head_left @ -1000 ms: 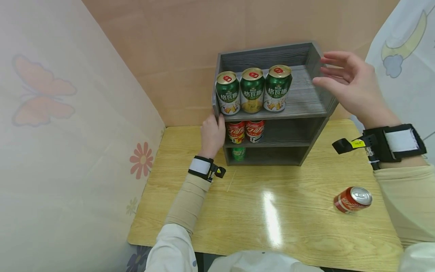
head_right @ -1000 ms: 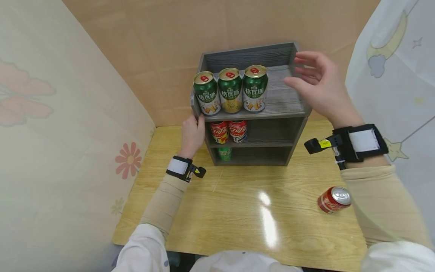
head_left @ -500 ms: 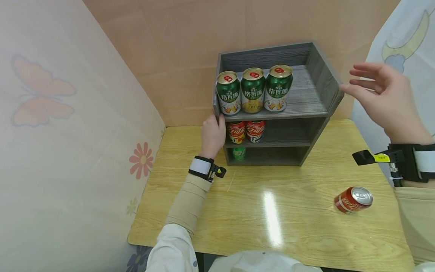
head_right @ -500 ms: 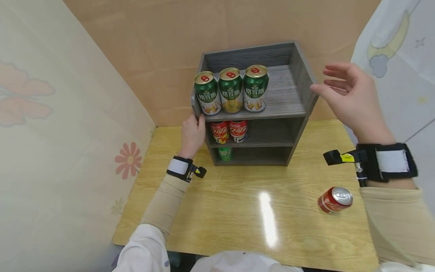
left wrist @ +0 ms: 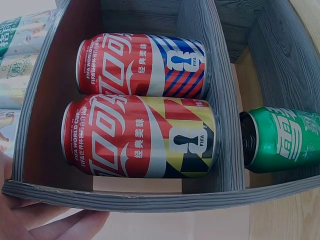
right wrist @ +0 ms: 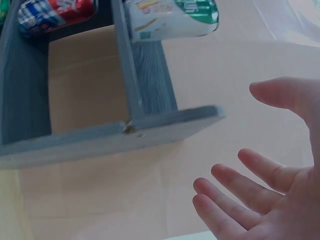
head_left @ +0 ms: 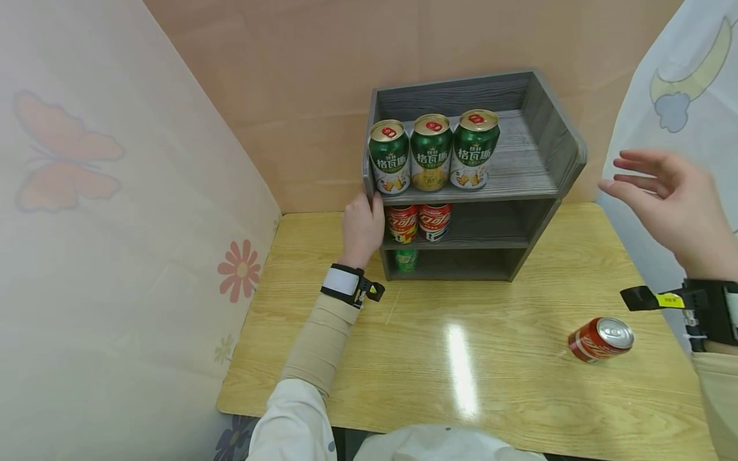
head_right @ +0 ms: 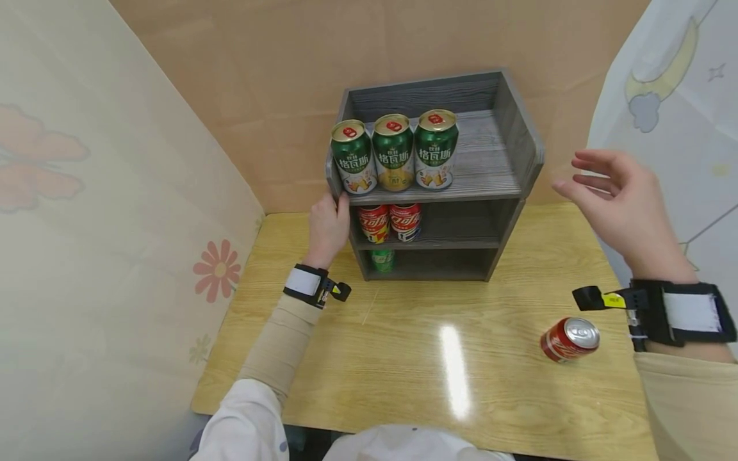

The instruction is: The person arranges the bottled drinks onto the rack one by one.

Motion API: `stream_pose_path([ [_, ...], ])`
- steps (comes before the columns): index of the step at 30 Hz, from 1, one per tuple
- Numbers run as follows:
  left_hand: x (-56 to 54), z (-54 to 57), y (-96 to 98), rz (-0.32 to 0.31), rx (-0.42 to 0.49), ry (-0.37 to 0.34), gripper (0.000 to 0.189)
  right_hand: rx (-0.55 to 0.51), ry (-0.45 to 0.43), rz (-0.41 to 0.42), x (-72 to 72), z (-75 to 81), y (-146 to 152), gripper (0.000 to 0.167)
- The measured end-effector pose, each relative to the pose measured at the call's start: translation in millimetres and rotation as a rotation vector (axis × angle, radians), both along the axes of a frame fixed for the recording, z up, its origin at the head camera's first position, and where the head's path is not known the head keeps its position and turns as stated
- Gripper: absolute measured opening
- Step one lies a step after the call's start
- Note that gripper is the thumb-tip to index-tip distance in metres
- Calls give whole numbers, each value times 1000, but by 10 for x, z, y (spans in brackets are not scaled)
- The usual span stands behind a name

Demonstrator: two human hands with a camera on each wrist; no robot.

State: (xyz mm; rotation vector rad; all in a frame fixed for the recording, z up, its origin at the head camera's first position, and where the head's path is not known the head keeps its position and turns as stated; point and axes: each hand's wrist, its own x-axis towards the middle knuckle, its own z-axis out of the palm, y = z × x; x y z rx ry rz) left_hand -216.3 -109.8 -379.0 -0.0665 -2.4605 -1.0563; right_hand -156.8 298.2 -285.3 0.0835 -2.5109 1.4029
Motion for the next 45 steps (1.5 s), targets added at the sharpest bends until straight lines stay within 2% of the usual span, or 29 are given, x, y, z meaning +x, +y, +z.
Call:
stream_pose_path([
  [4,2,2,4,3,4,-5,35,31,-20,-13,48,-101,96,53],
  [12,1,-10,8,-6,-7,15,35,174,-109,-45,184,-349,262,60],
  [23,-2,-14,8,-3,-3,6,36,275,-191,-28,282,-603,419,67],
  [32,-4,-14,5,-3,-2,0,37,316,-268,4,348,-726,466,70],
  [45,3,-14,4,2,5,-4,37,364,-337,56,457,-1110,655,74],
])
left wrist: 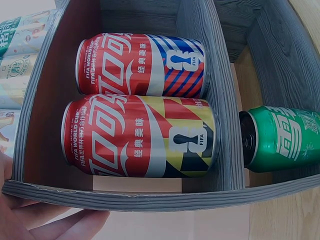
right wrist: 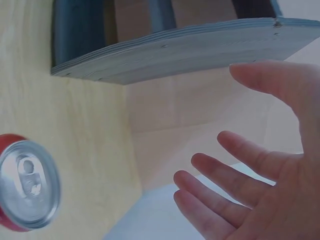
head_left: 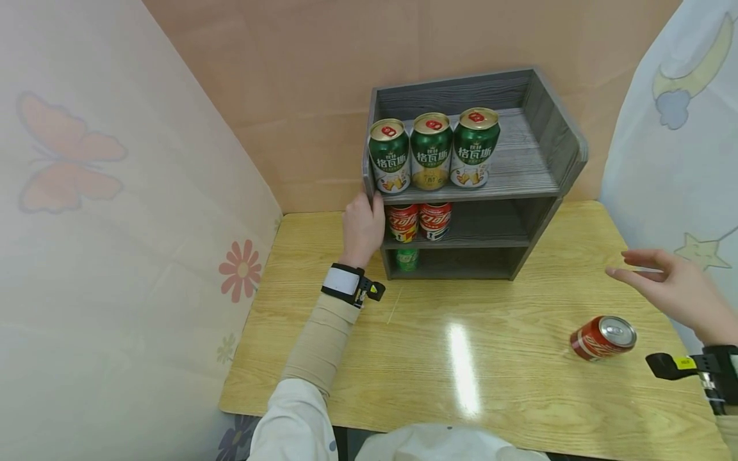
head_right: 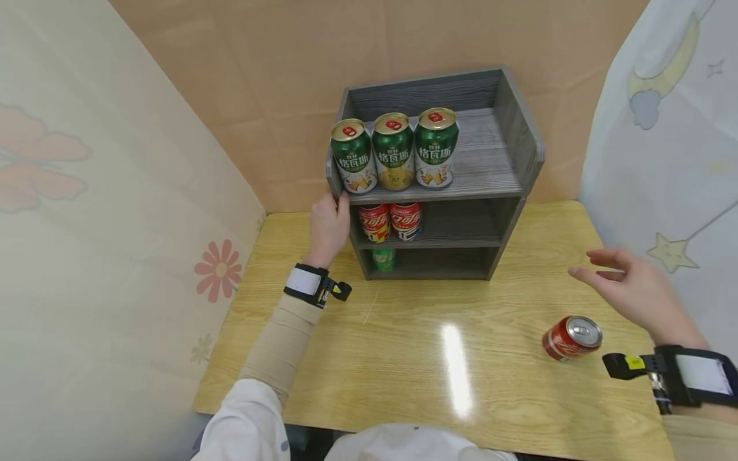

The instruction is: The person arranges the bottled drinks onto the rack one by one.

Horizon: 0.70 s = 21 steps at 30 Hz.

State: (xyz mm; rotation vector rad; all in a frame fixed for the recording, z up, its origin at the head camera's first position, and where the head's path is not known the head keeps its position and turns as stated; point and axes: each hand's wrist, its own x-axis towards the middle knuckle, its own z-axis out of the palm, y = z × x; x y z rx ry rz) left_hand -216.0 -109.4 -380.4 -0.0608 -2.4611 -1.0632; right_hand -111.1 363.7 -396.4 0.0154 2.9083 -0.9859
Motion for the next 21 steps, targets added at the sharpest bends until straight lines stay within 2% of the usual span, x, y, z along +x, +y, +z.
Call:
stream_pose_path([
  [10,-4,0,-2,6,-5,-10,37,96,-111,62,22,-280,147,80],
  [16,-6,-2,-5,3,-9,1,37,75,-205,137,56,-475,212,88],
  [21,-12,-12,-6,-1,-11,-2,36,75,-281,211,105,-609,261,86],
])
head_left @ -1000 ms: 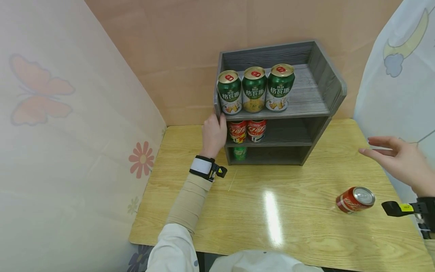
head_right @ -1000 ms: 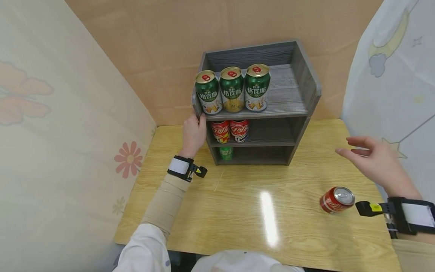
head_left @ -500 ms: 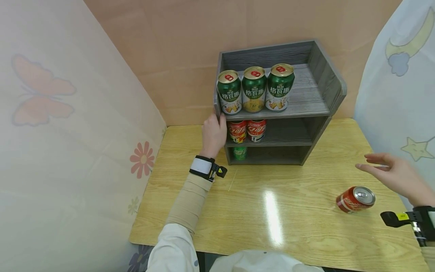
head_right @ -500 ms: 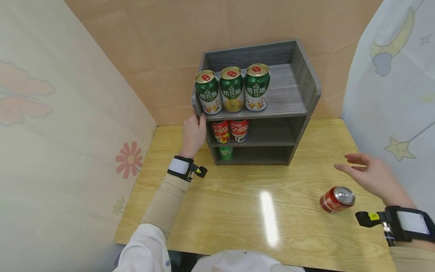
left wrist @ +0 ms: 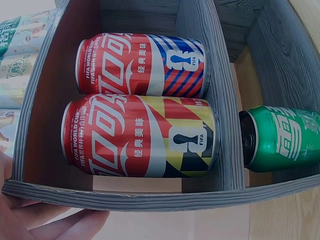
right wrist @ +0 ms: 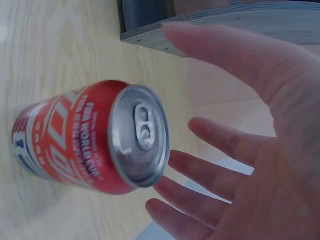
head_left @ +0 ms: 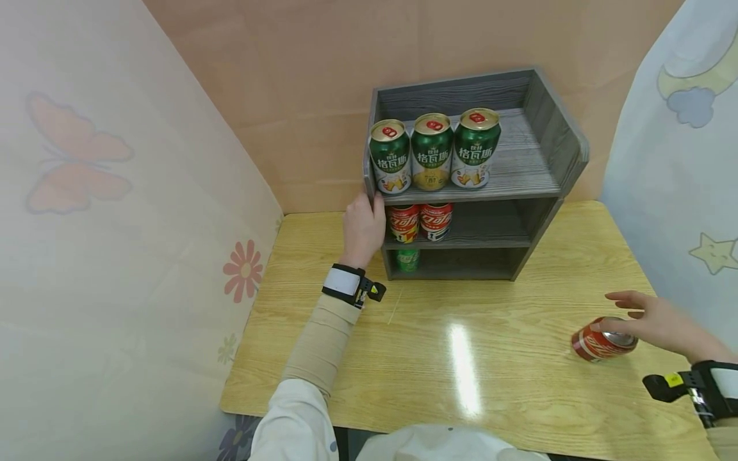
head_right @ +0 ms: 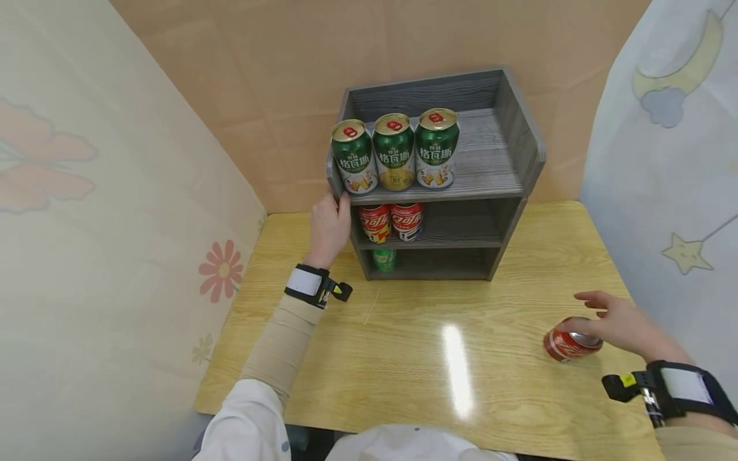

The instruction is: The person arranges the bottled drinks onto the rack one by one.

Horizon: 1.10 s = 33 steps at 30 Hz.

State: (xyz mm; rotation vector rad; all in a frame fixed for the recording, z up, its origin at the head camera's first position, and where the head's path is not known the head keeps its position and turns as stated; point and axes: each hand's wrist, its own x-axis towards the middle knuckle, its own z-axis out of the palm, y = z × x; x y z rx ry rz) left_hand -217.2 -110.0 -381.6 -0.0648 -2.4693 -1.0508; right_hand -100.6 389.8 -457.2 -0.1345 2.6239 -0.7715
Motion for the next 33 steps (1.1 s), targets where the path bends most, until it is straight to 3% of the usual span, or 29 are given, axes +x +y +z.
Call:
stream_pose_path([
  [5,0,1,4,-1,-1,1,36,-32,-54,31,43,-92,39,84],
  [17,1,5,6,2,-8,-14,37,-84,-57,23,121,-265,51,82],
  [33,7,5,6,-7,0,-8,36,-13,0,-22,147,-395,9,85],
])
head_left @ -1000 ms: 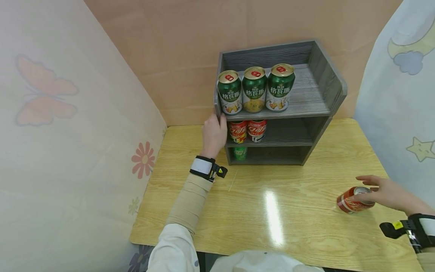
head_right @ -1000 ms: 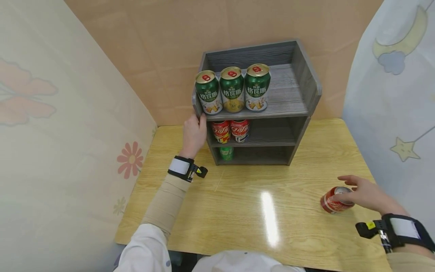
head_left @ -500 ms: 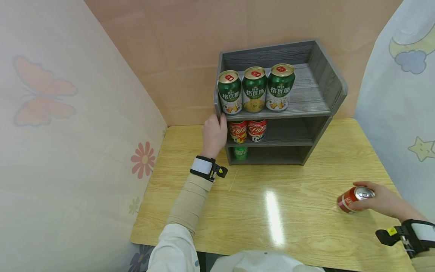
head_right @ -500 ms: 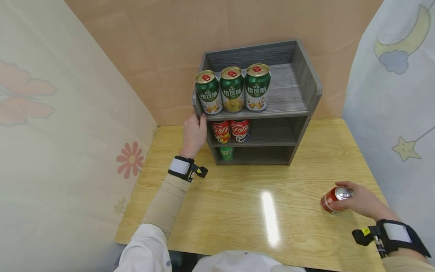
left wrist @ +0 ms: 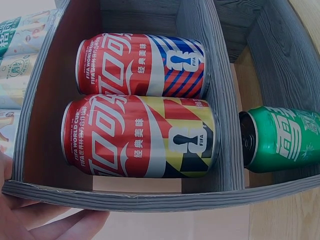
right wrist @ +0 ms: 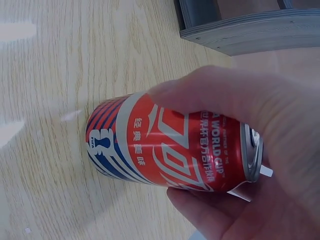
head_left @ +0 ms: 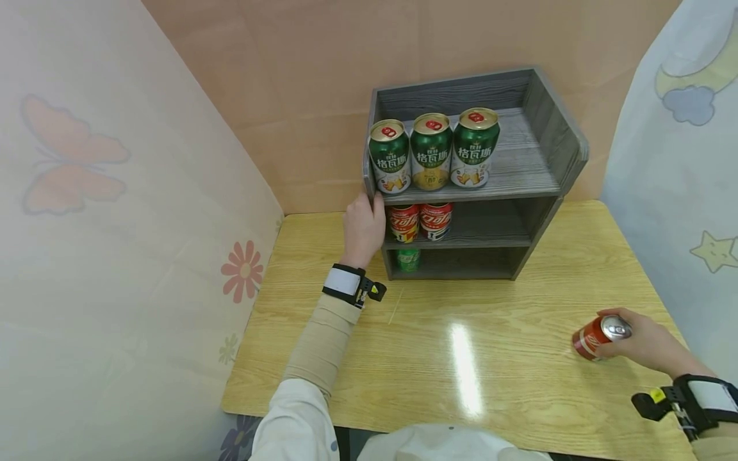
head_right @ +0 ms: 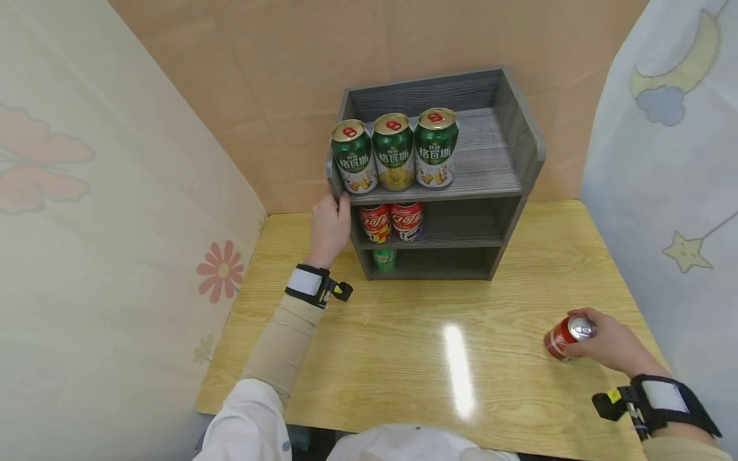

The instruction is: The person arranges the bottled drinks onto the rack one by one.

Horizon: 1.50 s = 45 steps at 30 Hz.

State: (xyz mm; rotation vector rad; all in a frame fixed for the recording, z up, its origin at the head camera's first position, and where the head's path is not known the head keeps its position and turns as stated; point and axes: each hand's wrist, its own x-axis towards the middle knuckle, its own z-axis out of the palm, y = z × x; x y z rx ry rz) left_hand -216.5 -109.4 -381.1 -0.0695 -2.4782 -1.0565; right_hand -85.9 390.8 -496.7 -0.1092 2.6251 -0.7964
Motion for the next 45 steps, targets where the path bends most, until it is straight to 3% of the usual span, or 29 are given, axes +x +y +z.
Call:
stream_pose_path([
  [27,8,30,-3,3,-8,-7,33,3,27,-40,-46,125,-103,80],
  [45,13,30,-5,6,-3,-6,34,-19,186,-62,-90,317,-299,76],
])
